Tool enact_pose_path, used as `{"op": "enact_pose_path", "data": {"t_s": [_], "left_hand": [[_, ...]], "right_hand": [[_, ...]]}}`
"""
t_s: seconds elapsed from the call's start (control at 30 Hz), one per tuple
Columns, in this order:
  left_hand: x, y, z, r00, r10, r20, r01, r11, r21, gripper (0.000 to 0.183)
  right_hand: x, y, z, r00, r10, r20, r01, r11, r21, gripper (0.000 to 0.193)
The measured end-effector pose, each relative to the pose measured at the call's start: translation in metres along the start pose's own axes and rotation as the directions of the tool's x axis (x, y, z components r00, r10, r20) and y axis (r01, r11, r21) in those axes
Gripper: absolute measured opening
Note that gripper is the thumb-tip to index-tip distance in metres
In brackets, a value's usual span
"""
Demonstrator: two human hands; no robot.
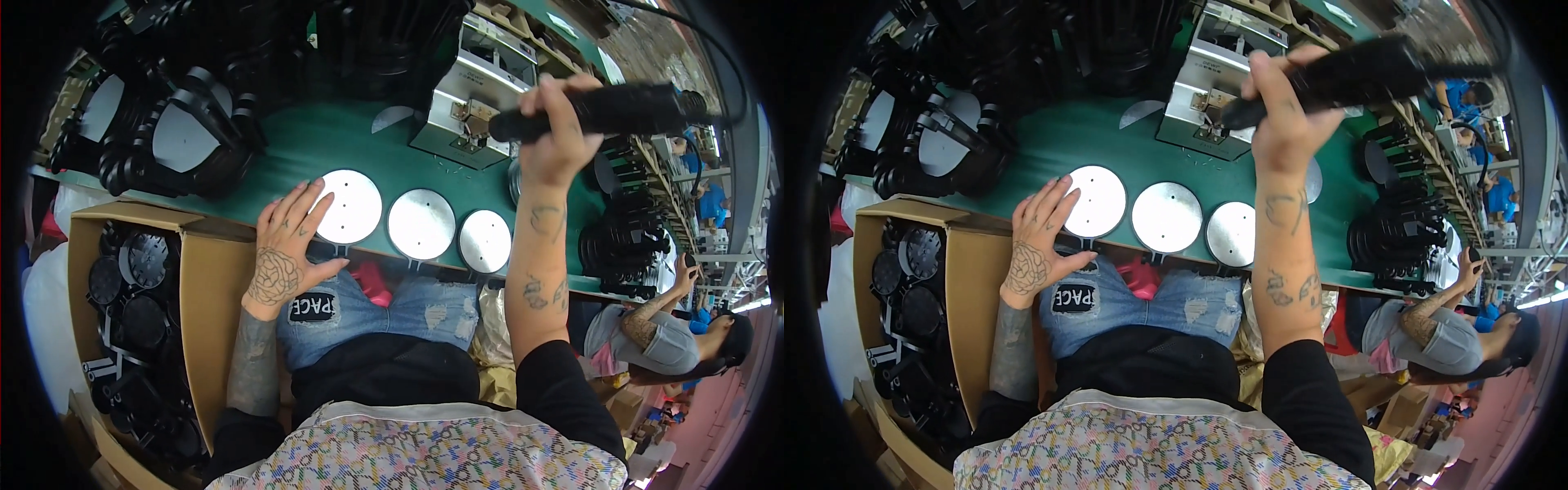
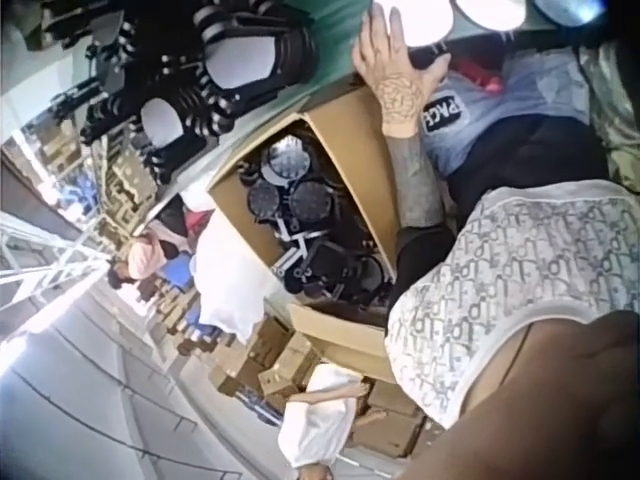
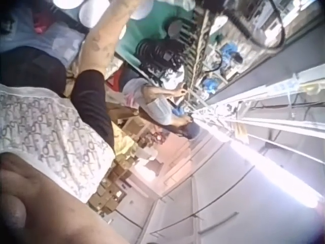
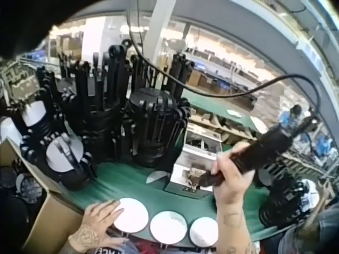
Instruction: The person assembles components by attaching white circular plates to black plastic bases with screws, using an electric screwdriver.
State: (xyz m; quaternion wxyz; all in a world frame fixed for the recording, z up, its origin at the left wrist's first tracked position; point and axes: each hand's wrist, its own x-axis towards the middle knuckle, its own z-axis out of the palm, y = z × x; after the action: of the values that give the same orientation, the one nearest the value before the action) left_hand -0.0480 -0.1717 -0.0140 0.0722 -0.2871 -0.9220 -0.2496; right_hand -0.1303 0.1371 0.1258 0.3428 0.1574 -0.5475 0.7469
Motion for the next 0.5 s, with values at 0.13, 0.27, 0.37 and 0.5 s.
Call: {"op": "enact_pose_path", "data": {"t_s": [0.13, 0.27, 0.37, 0.5], "left_hand": [[0.001, 0.002, 0.0, 1.0, 0.012, -0.008, -0.012, 1.0, -0.018, 0.097], [-0.002, 0.0, 0.0, 1.0, 0.004, -0.001, -0.004, 1.0, -0.019, 0.097], [-0.004, 0.0, -0.002, 1.0, -0.009, 0.016, 0.009, 1.0, -0.015, 0.096], [0.006, 0.001, 0.0, 0.999, 0.032, 0.026, -0.032, 0.999, 0.016, 0.095]], "right_hand": [[0.006, 0.019, 0.008, 0.996, 0.072, -0.061, -0.085, 0.963, -0.256, 0.026], [-0.004, 0.005, -0.003, 0.951, 0.301, -0.065, -0.308, 0.932, -0.192, 0.025], [-0.033, -0.013, -0.033, 0.95, 0.3, -0.087, -0.301, 0.954, 0.009, 0.034], [-0.066, -0.058, -0.098, 0.995, 0.093, -0.038, -0.095, 0.993, -0.072, 0.037]]}}
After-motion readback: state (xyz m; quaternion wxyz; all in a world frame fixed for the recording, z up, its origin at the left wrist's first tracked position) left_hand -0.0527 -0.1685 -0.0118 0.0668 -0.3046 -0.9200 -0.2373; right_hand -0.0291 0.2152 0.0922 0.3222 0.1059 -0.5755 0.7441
